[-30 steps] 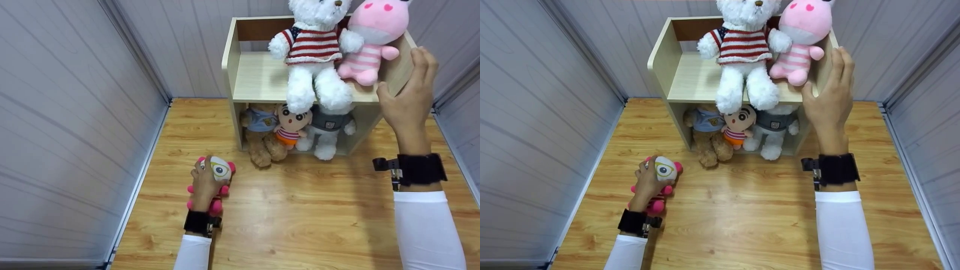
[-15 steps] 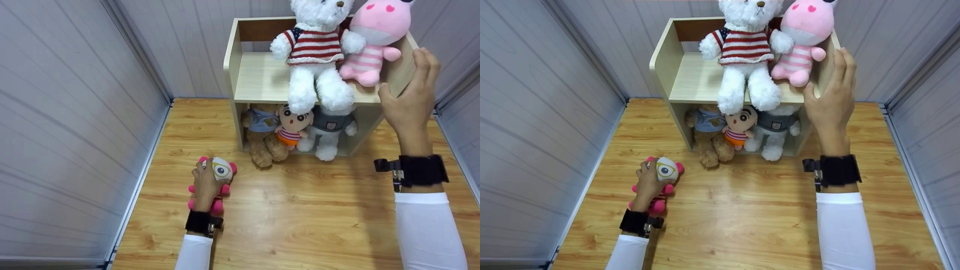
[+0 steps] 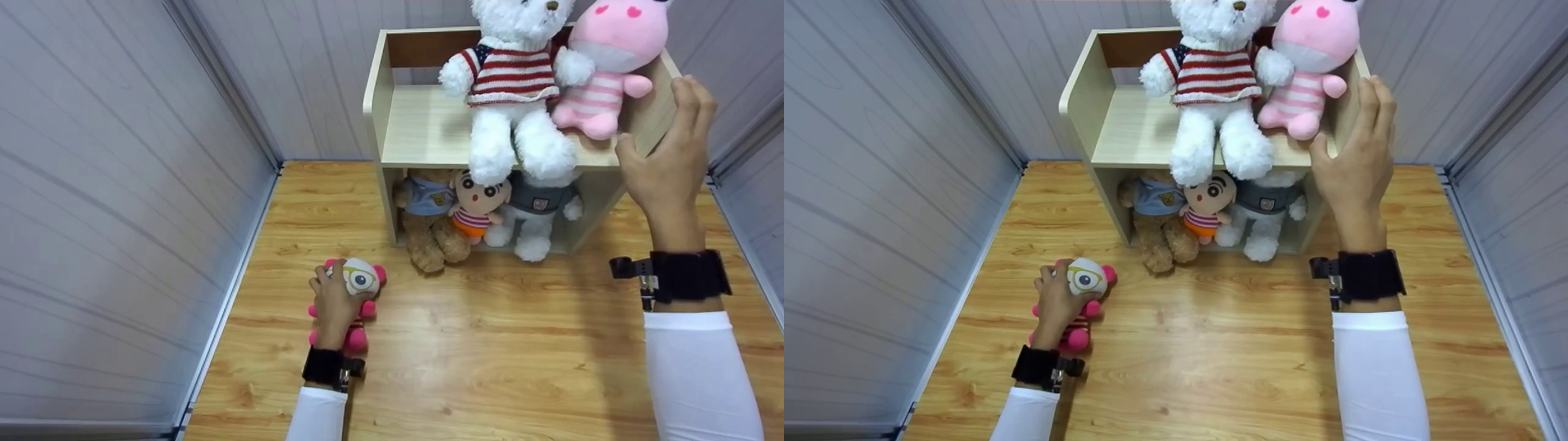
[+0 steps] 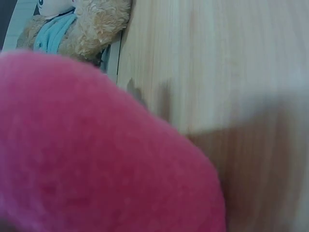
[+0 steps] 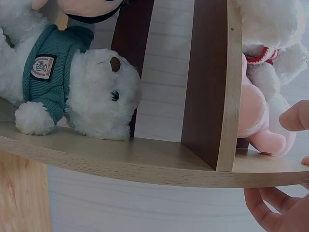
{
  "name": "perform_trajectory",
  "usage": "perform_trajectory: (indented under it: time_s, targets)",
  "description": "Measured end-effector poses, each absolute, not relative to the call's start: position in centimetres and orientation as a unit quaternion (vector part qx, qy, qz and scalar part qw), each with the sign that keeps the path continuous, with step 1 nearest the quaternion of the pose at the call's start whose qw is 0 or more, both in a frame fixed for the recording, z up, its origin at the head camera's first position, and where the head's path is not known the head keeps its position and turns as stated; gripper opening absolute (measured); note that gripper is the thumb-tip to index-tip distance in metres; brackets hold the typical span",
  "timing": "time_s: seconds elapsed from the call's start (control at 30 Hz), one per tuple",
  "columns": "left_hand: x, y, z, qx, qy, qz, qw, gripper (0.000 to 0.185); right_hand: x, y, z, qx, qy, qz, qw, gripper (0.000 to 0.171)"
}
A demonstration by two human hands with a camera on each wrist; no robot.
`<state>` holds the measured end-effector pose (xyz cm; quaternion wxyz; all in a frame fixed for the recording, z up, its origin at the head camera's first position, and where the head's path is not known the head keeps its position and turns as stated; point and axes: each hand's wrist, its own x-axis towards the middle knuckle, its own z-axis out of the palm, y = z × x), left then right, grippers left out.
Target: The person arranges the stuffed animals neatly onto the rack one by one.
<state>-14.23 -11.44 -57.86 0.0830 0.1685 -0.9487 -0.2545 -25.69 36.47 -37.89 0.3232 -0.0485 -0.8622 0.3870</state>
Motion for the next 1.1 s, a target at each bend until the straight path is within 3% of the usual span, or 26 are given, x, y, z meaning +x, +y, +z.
perform_trajectory:
  time_s: [0.3, 0.63, 1.1]
  targets:
    - [-13.7, -11.0, -56.5, 0.184, -0.928, -0.289, 0.148, 0.090, -25.8, 36.5, -38.2, -0.030, -0.853, 0.390, 0.346, 0.076]
    - [-13.3, -9.5, -52.2, 0.152, -0.911, -0.319, 0.212, 0.100, -25.8, 36.4, -37.9, -0.044, -0.860, 0.392, 0.325, 0.077]
    - [-12.5, -7.2, -46.7, 0.085, -0.874, -0.382, 0.289, 0.089, -25.8, 36.6, -38.0, -0.035, -0.857, 0.393, 0.331, 0.077]
